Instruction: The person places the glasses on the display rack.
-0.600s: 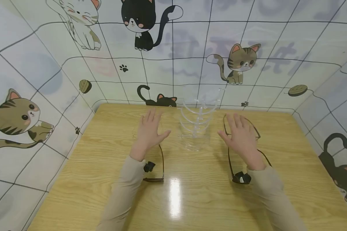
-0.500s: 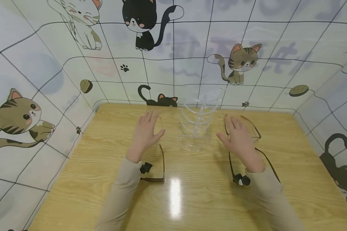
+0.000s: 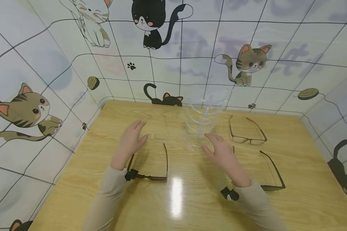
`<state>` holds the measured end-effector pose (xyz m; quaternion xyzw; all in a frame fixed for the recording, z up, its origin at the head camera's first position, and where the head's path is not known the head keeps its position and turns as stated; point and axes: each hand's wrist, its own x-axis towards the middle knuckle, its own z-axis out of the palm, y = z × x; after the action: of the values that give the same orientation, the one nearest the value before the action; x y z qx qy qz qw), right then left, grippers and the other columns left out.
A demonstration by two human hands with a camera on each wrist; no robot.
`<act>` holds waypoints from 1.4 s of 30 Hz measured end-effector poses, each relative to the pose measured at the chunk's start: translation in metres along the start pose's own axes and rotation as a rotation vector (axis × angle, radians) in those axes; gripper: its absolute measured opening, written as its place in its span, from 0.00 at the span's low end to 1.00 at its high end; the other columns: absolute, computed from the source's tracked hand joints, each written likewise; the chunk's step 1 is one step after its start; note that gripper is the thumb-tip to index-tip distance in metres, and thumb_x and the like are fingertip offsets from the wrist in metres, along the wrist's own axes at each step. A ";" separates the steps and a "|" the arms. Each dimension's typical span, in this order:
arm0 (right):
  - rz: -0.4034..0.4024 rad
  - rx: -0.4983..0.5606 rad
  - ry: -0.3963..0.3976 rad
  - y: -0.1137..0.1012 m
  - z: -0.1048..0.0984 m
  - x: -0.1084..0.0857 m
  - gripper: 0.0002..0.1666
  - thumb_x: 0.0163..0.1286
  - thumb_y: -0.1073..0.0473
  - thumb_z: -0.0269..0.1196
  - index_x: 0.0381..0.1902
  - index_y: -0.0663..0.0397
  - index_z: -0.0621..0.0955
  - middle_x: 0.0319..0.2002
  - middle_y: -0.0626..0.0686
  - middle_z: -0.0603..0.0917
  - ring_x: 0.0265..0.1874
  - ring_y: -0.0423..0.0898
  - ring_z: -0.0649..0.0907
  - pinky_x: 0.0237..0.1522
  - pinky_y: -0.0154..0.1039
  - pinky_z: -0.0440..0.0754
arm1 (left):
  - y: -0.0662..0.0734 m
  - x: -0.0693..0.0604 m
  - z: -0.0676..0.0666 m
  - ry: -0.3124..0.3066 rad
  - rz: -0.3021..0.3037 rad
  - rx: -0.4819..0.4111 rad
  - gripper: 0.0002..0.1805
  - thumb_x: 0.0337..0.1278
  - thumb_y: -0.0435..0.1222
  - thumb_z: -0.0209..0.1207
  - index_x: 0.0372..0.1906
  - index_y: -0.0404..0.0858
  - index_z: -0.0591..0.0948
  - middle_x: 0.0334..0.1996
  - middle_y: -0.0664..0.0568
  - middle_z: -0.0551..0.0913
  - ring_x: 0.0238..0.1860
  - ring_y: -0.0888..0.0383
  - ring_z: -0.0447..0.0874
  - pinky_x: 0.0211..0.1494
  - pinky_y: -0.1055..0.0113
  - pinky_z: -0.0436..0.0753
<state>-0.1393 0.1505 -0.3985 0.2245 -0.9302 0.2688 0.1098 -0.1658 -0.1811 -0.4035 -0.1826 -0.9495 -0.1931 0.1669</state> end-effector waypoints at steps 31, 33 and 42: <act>-0.146 0.248 -0.171 -0.046 0.100 0.003 0.20 0.61 0.64 0.64 0.50 0.69 0.77 0.47 0.62 0.82 0.46 0.56 0.81 0.48 0.49 0.80 | -0.038 -0.075 0.011 -0.238 -0.197 -0.169 0.17 0.56 0.28 0.59 0.49 0.22 0.77 0.45 0.32 0.80 0.47 0.39 0.79 0.49 0.48 0.79; -0.124 0.277 -0.176 -0.046 0.103 0.003 0.20 0.61 0.65 0.64 0.50 0.69 0.77 0.45 0.62 0.82 0.43 0.55 0.82 0.46 0.48 0.81 | -0.039 -0.077 0.011 -0.240 -0.197 -0.195 0.16 0.56 0.27 0.59 0.48 0.22 0.77 0.44 0.32 0.80 0.45 0.39 0.80 0.47 0.49 0.80; -0.020 0.491 -0.241 -0.047 0.116 0.002 0.18 0.61 0.68 0.64 0.48 0.71 0.74 0.32 0.58 0.83 0.31 0.50 0.83 0.35 0.35 0.83 | -0.044 -0.085 0.012 -0.220 -0.197 -0.335 0.12 0.55 0.26 0.60 0.44 0.22 0.79 0.36 0.38 0.83 0.35 0.47 0.83 0.39 0.55 0.82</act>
<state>-0.1280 0.0505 -0.4731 0.2840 -0.8412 0.4567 -0.0567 -0.1121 -0.2381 -0.4605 -0.1341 -0.9299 -0.3423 0.0102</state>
